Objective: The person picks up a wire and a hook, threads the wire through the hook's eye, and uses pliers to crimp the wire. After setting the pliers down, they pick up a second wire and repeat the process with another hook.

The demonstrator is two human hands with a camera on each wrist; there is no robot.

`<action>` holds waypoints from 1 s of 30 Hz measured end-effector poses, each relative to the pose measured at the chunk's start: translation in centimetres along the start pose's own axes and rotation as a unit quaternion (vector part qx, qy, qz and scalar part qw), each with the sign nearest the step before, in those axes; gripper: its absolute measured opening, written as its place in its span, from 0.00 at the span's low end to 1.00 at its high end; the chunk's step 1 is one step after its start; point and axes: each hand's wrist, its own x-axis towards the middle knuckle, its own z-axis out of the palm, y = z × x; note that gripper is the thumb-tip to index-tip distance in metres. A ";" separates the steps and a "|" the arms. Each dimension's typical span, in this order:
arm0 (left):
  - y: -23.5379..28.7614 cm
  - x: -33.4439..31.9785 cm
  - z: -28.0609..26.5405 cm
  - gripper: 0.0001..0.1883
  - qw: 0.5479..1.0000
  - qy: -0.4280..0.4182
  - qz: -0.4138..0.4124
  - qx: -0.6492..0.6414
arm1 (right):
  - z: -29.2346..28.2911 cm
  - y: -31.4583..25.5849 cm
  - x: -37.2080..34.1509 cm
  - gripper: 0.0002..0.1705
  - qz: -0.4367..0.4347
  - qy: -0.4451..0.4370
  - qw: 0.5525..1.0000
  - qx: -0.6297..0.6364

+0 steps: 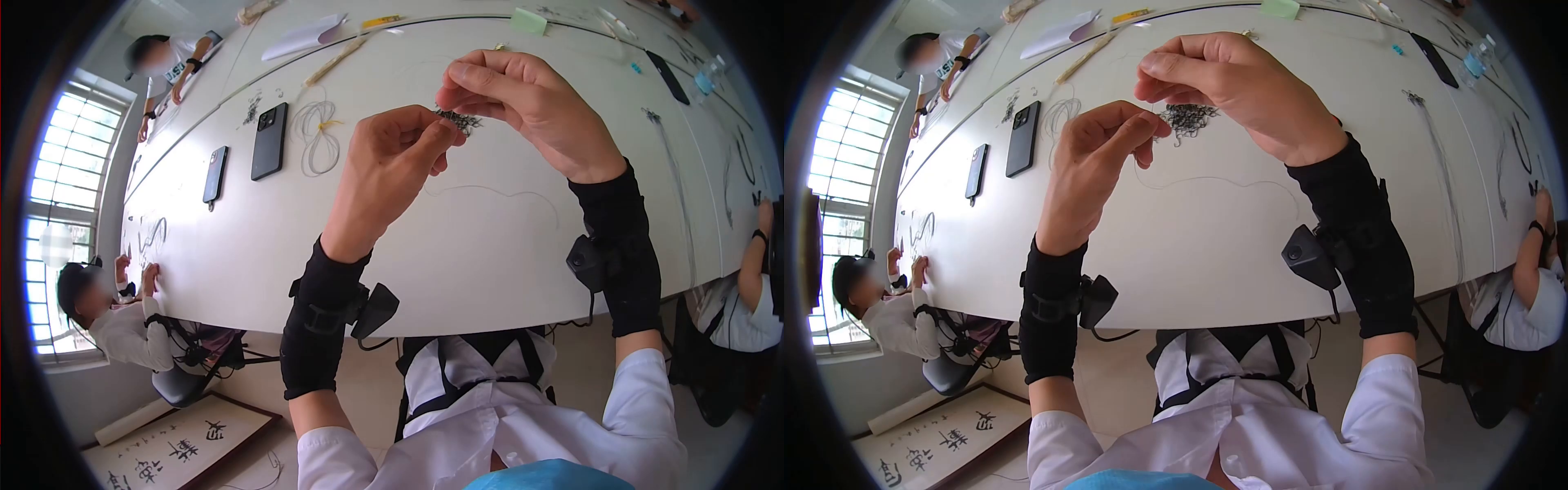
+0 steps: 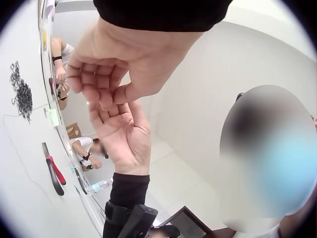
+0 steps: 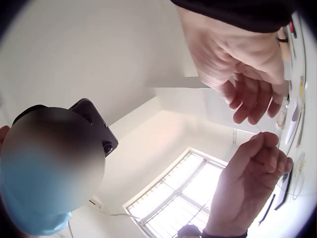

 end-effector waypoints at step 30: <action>-10.1 8.2 -3.9 0.08 0.961 0.064 0.078 0.259 | -1.5 -5.8 -0.2 0.14 -0.013 0.103 0.993 0.062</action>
